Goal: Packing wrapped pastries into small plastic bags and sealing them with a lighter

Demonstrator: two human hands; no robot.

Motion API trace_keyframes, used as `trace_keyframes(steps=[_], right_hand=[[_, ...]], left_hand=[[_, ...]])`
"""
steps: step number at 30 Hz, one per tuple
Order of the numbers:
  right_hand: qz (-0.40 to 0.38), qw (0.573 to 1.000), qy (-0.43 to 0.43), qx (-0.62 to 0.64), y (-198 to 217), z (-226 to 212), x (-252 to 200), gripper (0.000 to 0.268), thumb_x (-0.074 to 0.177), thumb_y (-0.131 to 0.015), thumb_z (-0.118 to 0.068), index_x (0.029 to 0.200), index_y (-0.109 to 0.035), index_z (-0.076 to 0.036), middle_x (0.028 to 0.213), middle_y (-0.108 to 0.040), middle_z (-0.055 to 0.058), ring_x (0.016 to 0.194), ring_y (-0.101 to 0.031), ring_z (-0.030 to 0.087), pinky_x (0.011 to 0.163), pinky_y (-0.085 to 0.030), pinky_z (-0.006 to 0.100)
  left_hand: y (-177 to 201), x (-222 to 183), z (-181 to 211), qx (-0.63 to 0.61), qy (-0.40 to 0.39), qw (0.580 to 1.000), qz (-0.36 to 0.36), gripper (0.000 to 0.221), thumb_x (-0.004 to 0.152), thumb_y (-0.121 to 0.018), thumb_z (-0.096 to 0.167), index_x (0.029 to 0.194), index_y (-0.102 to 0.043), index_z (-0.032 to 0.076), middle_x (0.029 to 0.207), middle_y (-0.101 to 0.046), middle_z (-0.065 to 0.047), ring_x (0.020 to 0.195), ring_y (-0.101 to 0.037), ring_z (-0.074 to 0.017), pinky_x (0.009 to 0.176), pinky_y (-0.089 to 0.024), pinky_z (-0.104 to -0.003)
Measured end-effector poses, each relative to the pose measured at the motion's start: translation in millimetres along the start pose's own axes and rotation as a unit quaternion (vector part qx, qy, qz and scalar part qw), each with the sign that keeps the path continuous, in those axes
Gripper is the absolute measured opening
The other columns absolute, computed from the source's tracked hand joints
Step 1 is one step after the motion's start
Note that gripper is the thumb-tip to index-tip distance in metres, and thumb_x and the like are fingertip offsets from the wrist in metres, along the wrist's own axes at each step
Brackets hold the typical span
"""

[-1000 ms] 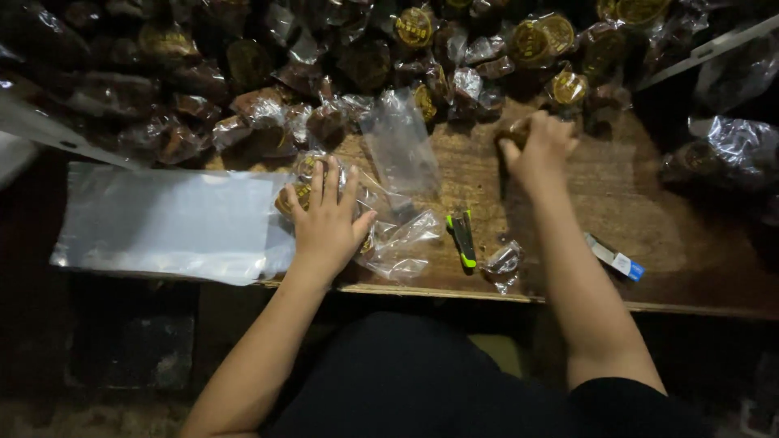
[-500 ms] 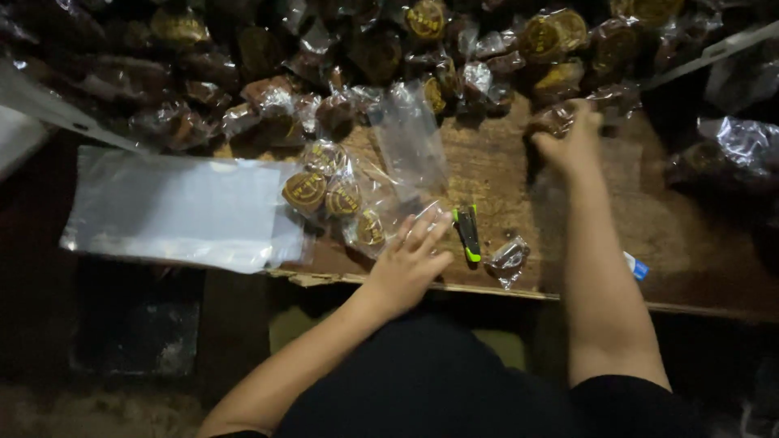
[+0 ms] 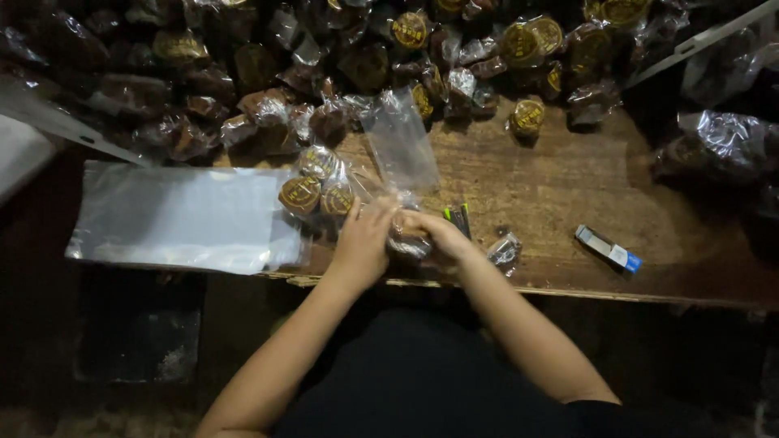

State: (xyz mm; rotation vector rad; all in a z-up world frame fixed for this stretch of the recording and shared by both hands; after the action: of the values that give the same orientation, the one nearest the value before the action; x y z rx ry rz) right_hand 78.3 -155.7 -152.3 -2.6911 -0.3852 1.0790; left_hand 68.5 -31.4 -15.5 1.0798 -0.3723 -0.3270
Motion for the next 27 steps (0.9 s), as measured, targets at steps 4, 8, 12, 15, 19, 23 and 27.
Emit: trace_keyframes(steps=[4, 8, 12, 15, 19, 23, 27], right_hand=[[0.087, 0.974, 0.184, 0.096, -2.8, -14.5, 8.0, 0.045, 0.098, -0.064, -0.014, 0.140, -0.057, 0.001, 0.144, -0.057, 0.025, 0.133, -0.054, 0.033, 0.117, -0.038, 0.049], [0.086, 0.956, 0.272, -0.072, -2.4, -30.5, 6.4, 0.051, 0.100, -0.062, -0.011, 0.148, -0.050, 0.003, 0.148, -0.053, 0.023, 0.138, -0.048, 0.027, 0.119, -0.037, 0.043], [0.059, 0.956, 0.269, -0.103, 10.5, -29.4, 9.8, 0.052, 0.095, -0.068, -0.008, 0.146, -0.055, -0.004, 0.142, -0.060, 0.016, 0.132, -0.054, 0.024, 0.117, -0.041, 0.043], [0.036, 0.953, 0.269, -0.135, 12.3, -25.4, 17.5, 0.055, 0.091, -0.074, -0.006, 0.144, -0.060, -0.011, 0.136, -0.066, 0.009, 0.126, -0.060, 0.020, 0.114, -0.044, 0.042], [0.157, 0.937, 0.308, -0.061, 37.2, -14.0, 20.0, 0.027, 0.109, -0.048, -0.018, 0.130, -0.062, -0.008, 0.123, -0.069, 0.010, 0.118, -0.060, 0.020, 0.111, -0.044, 0.041], [0.151, 0.924, 0.331, -0.116, 26.9, -31.0, 20.4, 0.026, 0.097, -0.060, -0.014, 0.122, -0.067, -0.011, 0.114, -0.071, 0.010, 0.108, -0.062, 0.022, 0.103, -0.046, 0.040], [0.151, 0.893, 0.360, -0.223, 13.4, -52.2, 15.9, 0.041, 0.077, -0.088, -0.008, 0.115, -0.077, -0.015, 0.102, -0.078, 0.008, 0.095, -0.069, 0.020, 0.091, -0.053, 0.035]], left_hand=[[5.2, 7.8, 6.1, -0.018, 0.004, 1.000, -0.013, 0.090, 0.063, -0.076, 0.001, 0.148, -0.048, 0.004, 0.150, -0.050, -0.017, 0.139, -0.046, -0.0410, 0.112, -0.028, -0.073], [12.9, 13.9, 23.6, -0.024, 0.006, 0.997, -0.076, 0.096, 0.066, -0.076, 0.005, 0.155, -0.040, 0.007, 0.161, -0.038, -0.012, 0.150, -0.026, -0.0438, 0.105, -0.022, -0.084], [17.7, 17.1, 24.8, -0.063, 0.035, 0.992, -0.101, 0.082, 0.077, -0.072, 0.012, 0.153, -0.042, 0.006, 0.162, -0.037, -0.011, 0.152, -0.022, -0.0444, 0.106, -0.024, -0.084], [13.2, 21.1, 27.8, -0.072, 0.048, 0.988, -0.126, 0.083, 0.080, -0.064, 0.018, 0.156, -0.035, 0.005, 0.164, -0.031, -0.015, 0.152, -0.020, -0.0454, 0.105, -0.019, -0.086], [8.7, 25.8, 52.4, -0.054, -0.020, 0.993, -0.102, 0.074, 0.079, -0.060, 0.017, 0.149, -0.045, -0.002, 0.157, -0.042, -0.022, 0.149, -0.033, -0.0391, 0.111, -0.013, -0.081], [-1.9, 25.3, 67.6, -0.043, -0.092, 0.994, -0.046, 0.072, 0.075, -0.064, 0.021, 0.141, -0.052, -0.007, 0.142, -0.059, -0.026, 0.135, -0.055, -0.0349, 0.116, -0.027, -0.066], [39.9, 26.6, 62.1, -0.175, -0.126, 0.972, -0.092, 0.081, 0.072, -0.066, 0.015, 0.147, -0.043, -0.007, 0.147, -0.051, -0.031, 0.138, -0.048, -0.0445, 0.118, -0.031, -0.061]])
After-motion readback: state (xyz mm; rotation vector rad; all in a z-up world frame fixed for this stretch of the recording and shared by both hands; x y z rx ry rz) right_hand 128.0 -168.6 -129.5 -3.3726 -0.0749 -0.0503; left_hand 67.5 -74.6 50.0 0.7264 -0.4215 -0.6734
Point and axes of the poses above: each hand's wrist, its own x-axis towards the middle knuckle, its own y-axis out of the back of the hand, z = x × y, the point moved 8 cm from there along x, towards the middle knuckle
